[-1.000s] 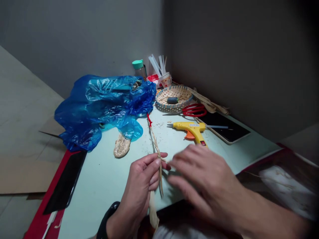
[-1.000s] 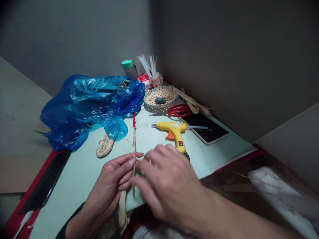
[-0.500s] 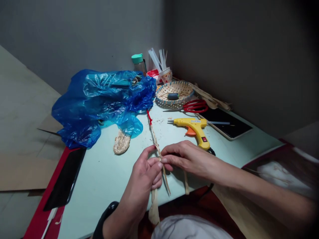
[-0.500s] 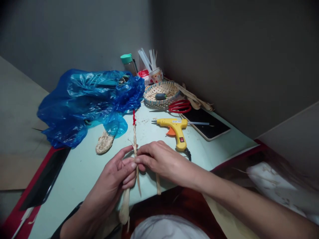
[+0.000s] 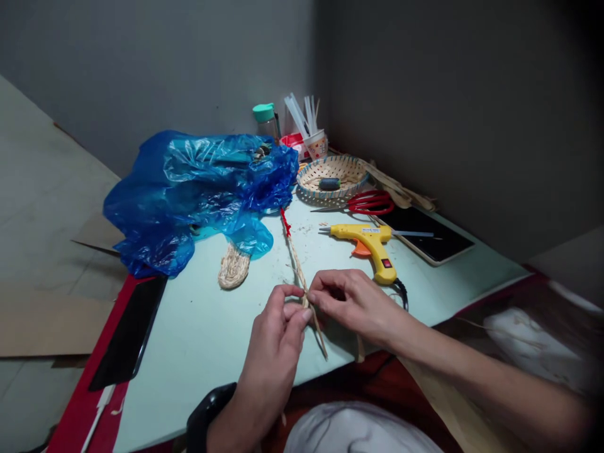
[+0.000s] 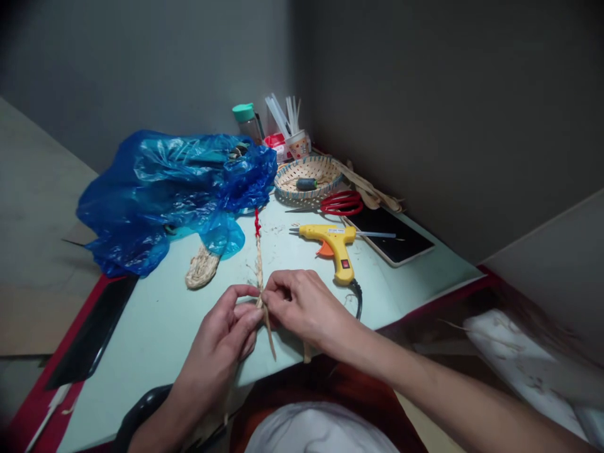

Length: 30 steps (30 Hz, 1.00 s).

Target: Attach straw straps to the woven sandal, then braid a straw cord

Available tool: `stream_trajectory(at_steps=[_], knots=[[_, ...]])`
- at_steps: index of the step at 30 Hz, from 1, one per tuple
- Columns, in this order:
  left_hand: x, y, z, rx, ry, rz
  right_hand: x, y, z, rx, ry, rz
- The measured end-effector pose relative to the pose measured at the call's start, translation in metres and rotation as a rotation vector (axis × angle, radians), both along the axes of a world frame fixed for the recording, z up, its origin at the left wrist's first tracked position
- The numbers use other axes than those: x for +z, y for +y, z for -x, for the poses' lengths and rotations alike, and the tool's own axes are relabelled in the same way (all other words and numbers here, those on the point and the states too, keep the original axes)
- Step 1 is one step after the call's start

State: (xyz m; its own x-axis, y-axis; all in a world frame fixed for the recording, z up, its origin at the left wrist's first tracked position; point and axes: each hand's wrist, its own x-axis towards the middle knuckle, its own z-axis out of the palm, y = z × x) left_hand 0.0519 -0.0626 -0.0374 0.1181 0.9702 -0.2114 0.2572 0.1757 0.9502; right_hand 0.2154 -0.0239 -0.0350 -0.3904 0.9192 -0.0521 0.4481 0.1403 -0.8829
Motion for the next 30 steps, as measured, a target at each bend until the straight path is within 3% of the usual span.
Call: stream_trajectory(at_steps=[4,6,9,12,15,18,21,25,26,28,30], knots=[[0.011,-0.006,0.009,-0.074,0.240,-0.076,0.000,-0.005,0.000,-0.032,-0.062,-0.112],[0.012,-0.011,0.009,-0.060,0.347,-0.192,0.000,-0.007,0.001,-0.031,-0.061,-0.116],[0.004,-0.021,0.001,-0.094,0.600,-0.585,-0.001,-0.008,0.001,-0.033,0.012,-0.094],[-0.008,-0.030,-0.012,-0.161,0.992,-0.950,-0.005,-0.007,0.000,-0.020,0.154,0.020],[-0.013,-0.033,-0.025,-0.163,1.301,-1.057,-0.010,-0.007,0.000,0.012,0.278,0.173],[-0.011,-0.034,-0.033,-0.194,1.398,-1.082,-0.012,-0.007,0.001,0.006,0.326,0.183],[-0.007,-0.037,-0.030,-0.182,1.261,-1.061,-0.012,-0.006,0.000,-0.017,0.375,0.206],[0.006,-0.031,-0.010,-0.042,0.670,-0.919,-0.011,-0.005,-0.004,-0.001,0.456,0.276],[0.011,-0.026,-0.004,0.015,0.520,-0.826,-0.010,-0.005,-0.005,0.006,0.461,0.282],[0.018,-0.013,0.004,0.091,0.310,-0.477,-0.009,-0.005,-0.006,0.037,0.481,0.282],[0.020,0.000,0.006,-0.039,0.012,-0.067,-0.009,-0.004,-0.005,0.075,0.517,0.279]])
